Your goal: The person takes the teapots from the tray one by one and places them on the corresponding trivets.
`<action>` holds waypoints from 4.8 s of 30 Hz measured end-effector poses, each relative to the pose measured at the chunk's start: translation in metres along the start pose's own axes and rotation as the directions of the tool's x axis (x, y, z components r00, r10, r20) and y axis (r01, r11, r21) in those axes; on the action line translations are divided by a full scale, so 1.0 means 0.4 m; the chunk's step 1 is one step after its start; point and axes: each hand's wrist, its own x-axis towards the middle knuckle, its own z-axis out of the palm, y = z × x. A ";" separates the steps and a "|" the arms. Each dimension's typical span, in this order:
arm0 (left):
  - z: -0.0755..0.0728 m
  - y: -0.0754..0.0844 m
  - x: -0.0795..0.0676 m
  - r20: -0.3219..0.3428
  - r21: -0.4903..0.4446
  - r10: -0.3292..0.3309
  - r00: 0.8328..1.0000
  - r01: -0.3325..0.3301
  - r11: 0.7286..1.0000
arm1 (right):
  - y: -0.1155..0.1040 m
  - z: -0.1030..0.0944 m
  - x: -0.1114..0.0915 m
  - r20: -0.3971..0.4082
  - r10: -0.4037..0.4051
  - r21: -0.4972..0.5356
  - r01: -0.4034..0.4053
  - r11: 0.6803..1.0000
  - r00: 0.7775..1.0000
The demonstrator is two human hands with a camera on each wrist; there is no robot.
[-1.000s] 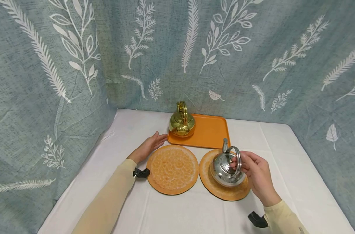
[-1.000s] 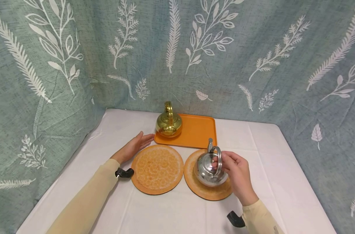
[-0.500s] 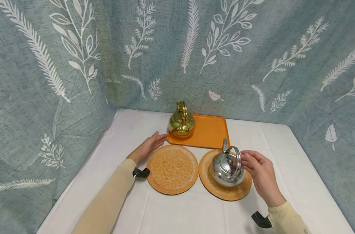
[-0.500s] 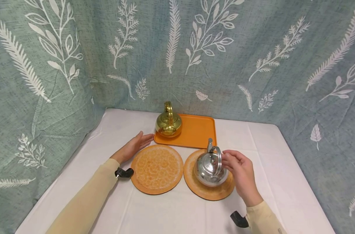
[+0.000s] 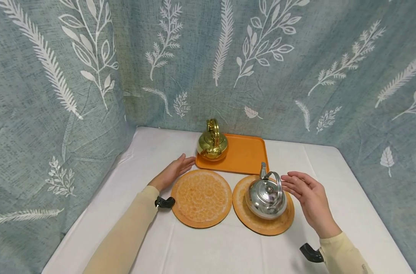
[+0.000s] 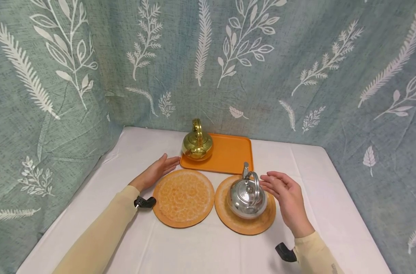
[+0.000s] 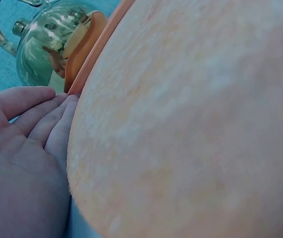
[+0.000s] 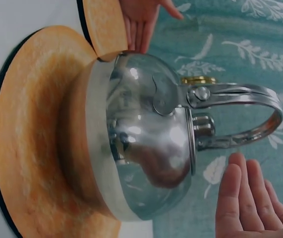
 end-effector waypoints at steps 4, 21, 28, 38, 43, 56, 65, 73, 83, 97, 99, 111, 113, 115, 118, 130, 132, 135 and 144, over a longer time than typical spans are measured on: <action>-0.002 -0.004 -0.001 0.007 0.003 0.006 1.000 -0.006 1.000 | -0.012 -0.008 0.006 0.014 -0.001 -0.006 0.001 1.000 1.000; -0.006 0.001 -0.007 0.020 -0.013 0.015 1.000 -0.015 1.000 | -0.070 -0.007 0.036 0.058 -0.013 0.014 0.012 1.000 0.998; -0.009 -0.002 -0.012 0.021 -0.009 0.022 1.000 -0.022 1.000 | -0.079 0.002 0.047 0.069 -0.017 0.023 0.016 1.000 0.997; -0.008 -0.001 -0.017 0.026 -0.020 0.031 0.999 -0.030 0.999 | -0.104 0.014 0.077 0.092 -0.007 0.024 0.005 1.000 0.996; -0.005 -0.001 -0.016 0.022 -0.021 0.031 0.999 -0.031 0.999 | -0.116 0.023 0.094 0.107 -0.011 0.024 0.009 1.000 0.994; -0.005 0.002 -0.014 0.034 -0.041 0.045 0.998 -0.043 0.998 | -0.142 0.057 0.125 0.124 -0.015 0.045 0.009 0.999 0.992; -0.004 0.006 -0.015 0.026 -0.038 0.053 0.998 -0.052 0.998 | -0.164 0.085 0.156 0.130 -0.014 0.034 0.010 0.999 0.991; -0.006 0.008 -0.014 0.019 -0.038 0.047 0.999 -0.046 0.998 | -0.180 0.105 0.180 0.139 -0.003 0.026 0.000 1.000 0.990; -0.010 -0.001 -0.007 0.022 -0.058 0.017 1.000 -0.015 0.998 | -0.208 0.140 0.207 0.147 0.018 -0.025 -0.014 1.000 0.989; -0.008 0.002 -0.011 0.026 -0.037 0.024 0.999 -0.023 0.999 | -0.221 0.153 0.239 0.157 0.068 -0.043 -0.062 0.997 0.985; -0.008 0.001 -0.011 0.025 -0.039 0.019 1.000 -0.018 0.999 | -0.219 0.155 0.243 0.160 0.072 -0.042 -0.066 0.997 0.984; -0.002 0.003 -0.010 0.023 -0.032 0.015 1.000 -0.014 0.999 | -0.209 0.162 0.266 0.161 0.118 -0.035 -0.114 0.993 0.980; -0.002 0.002 -0.009 0.021 -0.030 0.018 1.000 -0.017 0.999 | -0.208 0.162 0.270 0.162 0.124 -0.039 -0.119 0.992 0.979; -0.003 0.002 -0.008 0.018 -0.030 0.022 1.000 -0.022 0.999 | -0.208 0.164 0.275 0.165 0.122 -0.050 -0.115 0.992 0.979; -0.004 0.002 -0.007 0.017 -0.035 0.027 1.000 -0.026 0.999 | -0.208 0.171 0.286 0.169 0.113 -0.068 -0.103 0.992 0.979; -0.004 0.002 -0.012 0.020 -0.041 0.018 1.000 -0.017 0.999 | -0.193 0.198 0.317 0.164 0.137 -0.093 -0.123 0.988 0.977; -0.004 0.002 -0.013 0.020 -0.037 0.018 1.000 -0.017 0.999 | -0.194 0.203 0.322 0.168 0.137 -0.099 -0.121 0.988 0.976; -0.006 0.003 -0.015 0.021 -0.031 0.019 1.000 -0.019 0.999 | -0.193 0.210 0.331 0.163 0.141 -0.097 -0.126 0.987 0.977; -0.007 0.004 -0.011 0.025 -0.039 0.027 0.999 -0.026 0.999 | -0.171 0.240 0.359 0.150 0.162 -0.104 -0.147 0.984 0.975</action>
